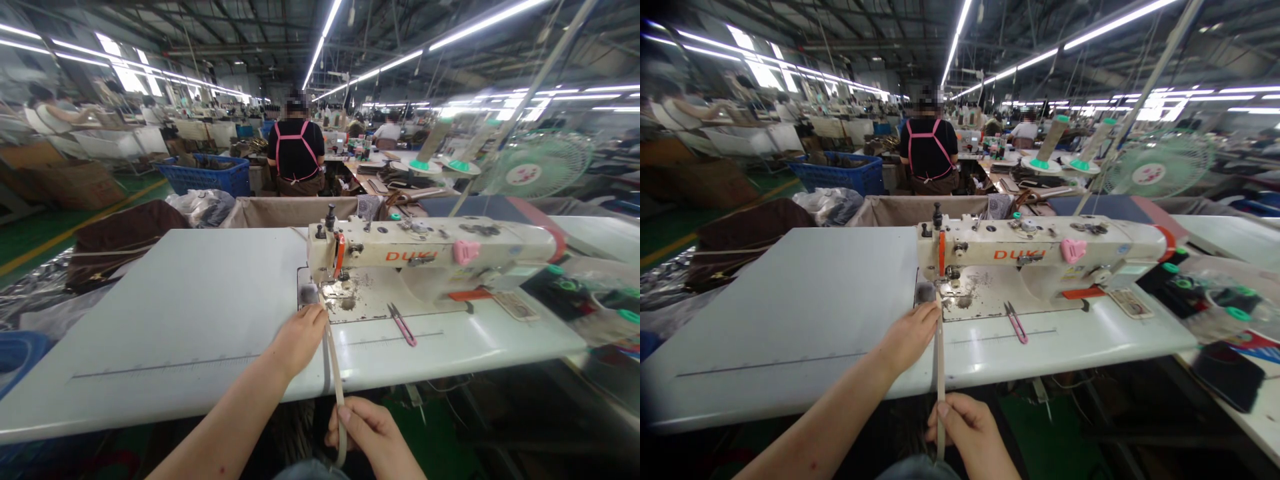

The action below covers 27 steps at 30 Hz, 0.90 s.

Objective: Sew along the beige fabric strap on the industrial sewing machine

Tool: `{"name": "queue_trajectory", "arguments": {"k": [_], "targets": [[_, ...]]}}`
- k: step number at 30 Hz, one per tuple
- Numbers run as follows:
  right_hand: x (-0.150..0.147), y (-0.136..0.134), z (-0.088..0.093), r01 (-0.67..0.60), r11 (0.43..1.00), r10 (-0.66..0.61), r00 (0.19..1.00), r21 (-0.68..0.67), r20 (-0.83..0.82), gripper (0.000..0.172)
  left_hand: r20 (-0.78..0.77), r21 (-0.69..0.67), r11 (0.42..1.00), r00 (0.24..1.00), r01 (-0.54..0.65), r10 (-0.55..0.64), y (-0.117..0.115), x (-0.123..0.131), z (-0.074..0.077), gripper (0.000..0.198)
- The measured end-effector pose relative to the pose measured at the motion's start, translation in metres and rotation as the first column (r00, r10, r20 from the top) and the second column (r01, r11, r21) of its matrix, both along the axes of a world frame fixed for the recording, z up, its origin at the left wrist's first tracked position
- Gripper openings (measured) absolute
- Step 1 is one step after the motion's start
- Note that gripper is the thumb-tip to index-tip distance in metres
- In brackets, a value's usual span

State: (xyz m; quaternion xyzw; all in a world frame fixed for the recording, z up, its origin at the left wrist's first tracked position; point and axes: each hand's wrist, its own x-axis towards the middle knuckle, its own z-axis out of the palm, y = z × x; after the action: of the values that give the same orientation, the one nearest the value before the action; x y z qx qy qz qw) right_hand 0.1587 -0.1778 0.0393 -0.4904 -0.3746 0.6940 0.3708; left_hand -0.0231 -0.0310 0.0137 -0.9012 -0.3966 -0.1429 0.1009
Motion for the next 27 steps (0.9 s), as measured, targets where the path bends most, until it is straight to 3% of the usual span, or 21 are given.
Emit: {"name": "queue_trajectory", "arguments": {"k": [7, 14, 19, 23, 27], "targets": [[0.001, 0.000, -0.001, -0.020, 0.999, 0.020, 1.000, 0.034, 0.018, 0.058, 0.026, -0.022, 0.999, 0.999, -0.028, 0.028, 0.000, 0.001, -0.001, 0.029], [0.001, -0.001, 0.000, -0.038, 0.999, 0.038, 0.999, 0.031, 0.010, 0.057, 0.074, -0.049, 0.998, 0.996, -0.039, 0.042, 0.003, 0.003, -0.001, 0.022], [0.000, -0.001, 0.001, -0.071, 0.995, 0.073, 0.997, 0.065, -0.024, 0.054, -0.022, 0.006, 1.000, 1.000, -0.006, 0.006, 0.000, 0.002, 0.002, 0.023], [0.002, 0.002, -0.013, -0.113, 0.981, 0.108, 0.993, 0.156, 0.042, 0.052, -0.039, 0.019, 1.000, 0.999, -0.006, 0.007, -0.002, 0.002, 0.004, 0.024], [0.006, 0.007, -0.037, -0.056, 0.945, -0.021, 0.973, 0.323, 0.228, 0.051, -0.028, 0.005, 1.000, 1.000, 0.000, 0.001, -0.002, 0.003, 0.005, 0.021]]}}
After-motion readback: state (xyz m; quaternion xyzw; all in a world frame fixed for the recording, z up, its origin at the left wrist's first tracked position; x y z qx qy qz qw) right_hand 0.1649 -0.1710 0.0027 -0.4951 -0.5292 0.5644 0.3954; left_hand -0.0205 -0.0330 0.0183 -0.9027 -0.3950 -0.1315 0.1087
